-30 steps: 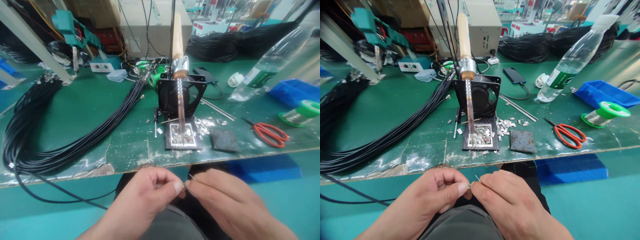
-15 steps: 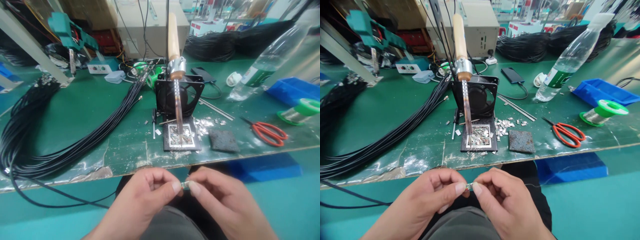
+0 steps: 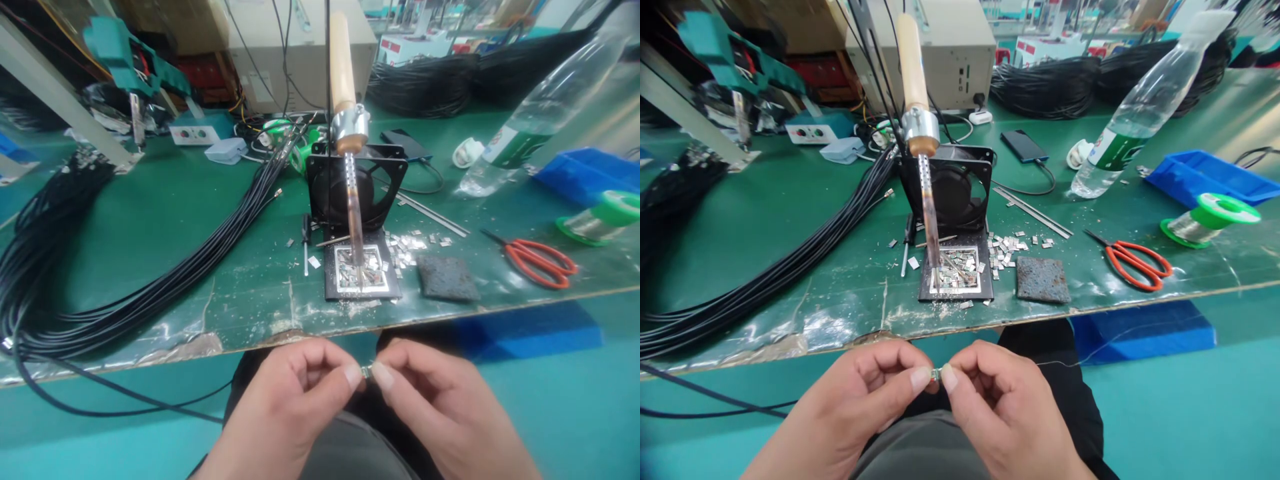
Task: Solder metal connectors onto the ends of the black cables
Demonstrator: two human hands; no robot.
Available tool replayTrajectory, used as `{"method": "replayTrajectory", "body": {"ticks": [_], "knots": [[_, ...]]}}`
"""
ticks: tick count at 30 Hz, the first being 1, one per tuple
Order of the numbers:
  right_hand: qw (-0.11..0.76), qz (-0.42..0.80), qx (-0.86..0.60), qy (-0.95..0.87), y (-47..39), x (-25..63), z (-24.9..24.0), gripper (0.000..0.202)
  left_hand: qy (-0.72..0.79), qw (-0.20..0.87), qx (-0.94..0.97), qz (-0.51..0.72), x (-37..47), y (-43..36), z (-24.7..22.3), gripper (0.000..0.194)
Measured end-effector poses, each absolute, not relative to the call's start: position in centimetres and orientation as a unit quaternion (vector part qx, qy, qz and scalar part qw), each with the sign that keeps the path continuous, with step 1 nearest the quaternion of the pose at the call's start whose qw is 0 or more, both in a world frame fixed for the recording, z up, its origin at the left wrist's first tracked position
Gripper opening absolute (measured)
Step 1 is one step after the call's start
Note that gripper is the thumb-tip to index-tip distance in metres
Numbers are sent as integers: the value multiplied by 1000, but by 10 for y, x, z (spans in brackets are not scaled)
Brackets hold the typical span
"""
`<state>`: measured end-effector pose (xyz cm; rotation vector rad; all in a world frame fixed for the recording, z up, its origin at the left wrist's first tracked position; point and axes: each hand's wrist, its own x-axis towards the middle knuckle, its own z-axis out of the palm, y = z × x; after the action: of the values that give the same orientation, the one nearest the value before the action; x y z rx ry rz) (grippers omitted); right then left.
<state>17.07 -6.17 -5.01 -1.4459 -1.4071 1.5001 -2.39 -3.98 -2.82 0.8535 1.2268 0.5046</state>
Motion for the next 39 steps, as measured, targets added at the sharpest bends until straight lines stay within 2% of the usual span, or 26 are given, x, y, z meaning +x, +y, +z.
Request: {"method": "replayTrajectory", "body": {"ticks": [22,32,36,39], "knots": [[311,528,-561,-557,-58,168,-48,37,561,699,365,251,-16,-39,-28,29],[376,330,-604,-621,-45,172,-45,44,549,707,364,257,-18,-31,-31,30],[380,320,-603,-624,-43,183,-45,38,556,707,355,254,-19,-25,-30,31],[385,347,-565,-641,-44,192,-44,25,576,689,362,251,-17,-21,-26,33]]}}
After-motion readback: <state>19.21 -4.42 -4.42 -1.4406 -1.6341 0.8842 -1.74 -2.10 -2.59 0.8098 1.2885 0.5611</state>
